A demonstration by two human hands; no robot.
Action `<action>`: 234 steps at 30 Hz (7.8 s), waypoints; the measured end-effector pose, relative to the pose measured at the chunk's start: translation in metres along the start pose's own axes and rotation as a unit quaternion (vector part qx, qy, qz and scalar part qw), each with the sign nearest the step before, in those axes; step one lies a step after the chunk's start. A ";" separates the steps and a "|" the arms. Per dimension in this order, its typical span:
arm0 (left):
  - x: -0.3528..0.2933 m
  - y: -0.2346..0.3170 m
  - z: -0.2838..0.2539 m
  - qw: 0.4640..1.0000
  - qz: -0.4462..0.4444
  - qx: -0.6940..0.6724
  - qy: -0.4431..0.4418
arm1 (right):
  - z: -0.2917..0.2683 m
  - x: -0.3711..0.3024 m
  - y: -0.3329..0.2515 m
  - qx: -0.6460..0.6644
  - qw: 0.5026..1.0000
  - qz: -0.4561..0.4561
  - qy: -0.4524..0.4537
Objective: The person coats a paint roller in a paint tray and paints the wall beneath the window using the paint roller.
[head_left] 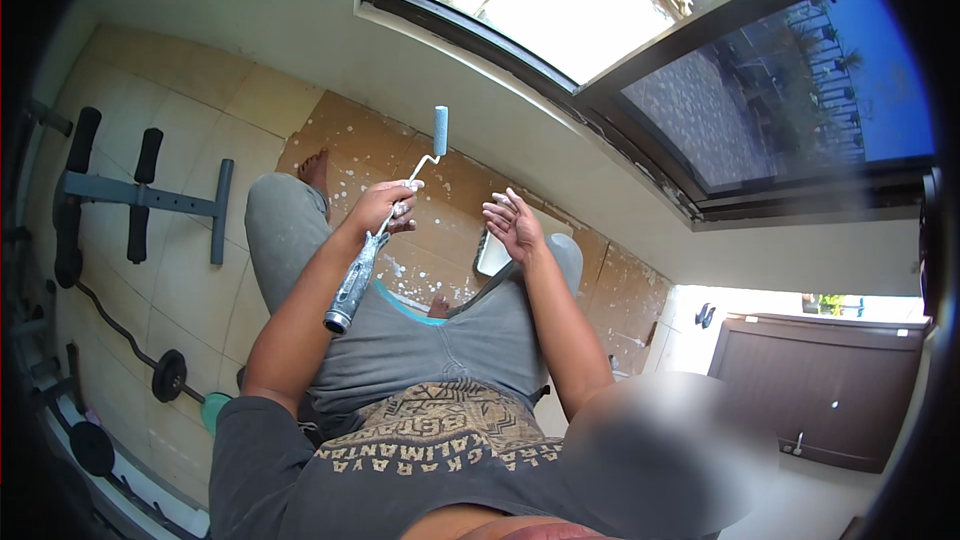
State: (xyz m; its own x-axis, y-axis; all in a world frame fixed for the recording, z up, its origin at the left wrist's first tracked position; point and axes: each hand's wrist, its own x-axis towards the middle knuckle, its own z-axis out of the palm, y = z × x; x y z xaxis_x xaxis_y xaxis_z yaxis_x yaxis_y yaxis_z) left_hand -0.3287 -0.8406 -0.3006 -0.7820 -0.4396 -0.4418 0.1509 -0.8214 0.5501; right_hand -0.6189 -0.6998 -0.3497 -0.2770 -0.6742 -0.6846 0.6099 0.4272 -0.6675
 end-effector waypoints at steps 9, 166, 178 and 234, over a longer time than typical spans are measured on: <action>0.004 0.008 0.003 0.999 0.033 0.000 -0.017 | 0.071 0.107 -0.218 -0.236 0.941 -0.243 0.015; 0.039 0.036 -0.115 0.792 0.319 0.103 0.510 | 0.332 0.055 0.038 0.167 0.986 0.024 -0.014; 0.026 0.046 -0.118 0.819 0.334 -0.051 0.463 | 0.347 0.037 -0.073 0.250 0.962 -0.068 -0.091; 0.022 0.065 -0.080 0.867 0.325 -0.128 0.355 | 0.319 0.041 -0.091 0.283 0.951 -0.023 -0.122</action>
State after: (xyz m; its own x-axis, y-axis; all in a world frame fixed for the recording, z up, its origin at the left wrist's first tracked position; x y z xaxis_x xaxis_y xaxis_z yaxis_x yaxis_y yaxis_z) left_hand -0.2877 -0.9329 -0.3311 0.0741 -0.8782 -0.4724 0.6204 -0.3303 0.7113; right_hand -0.4495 -0.9587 -0.2238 -0.1736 -0.8337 -0.5242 0.9229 0.0480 -0.3821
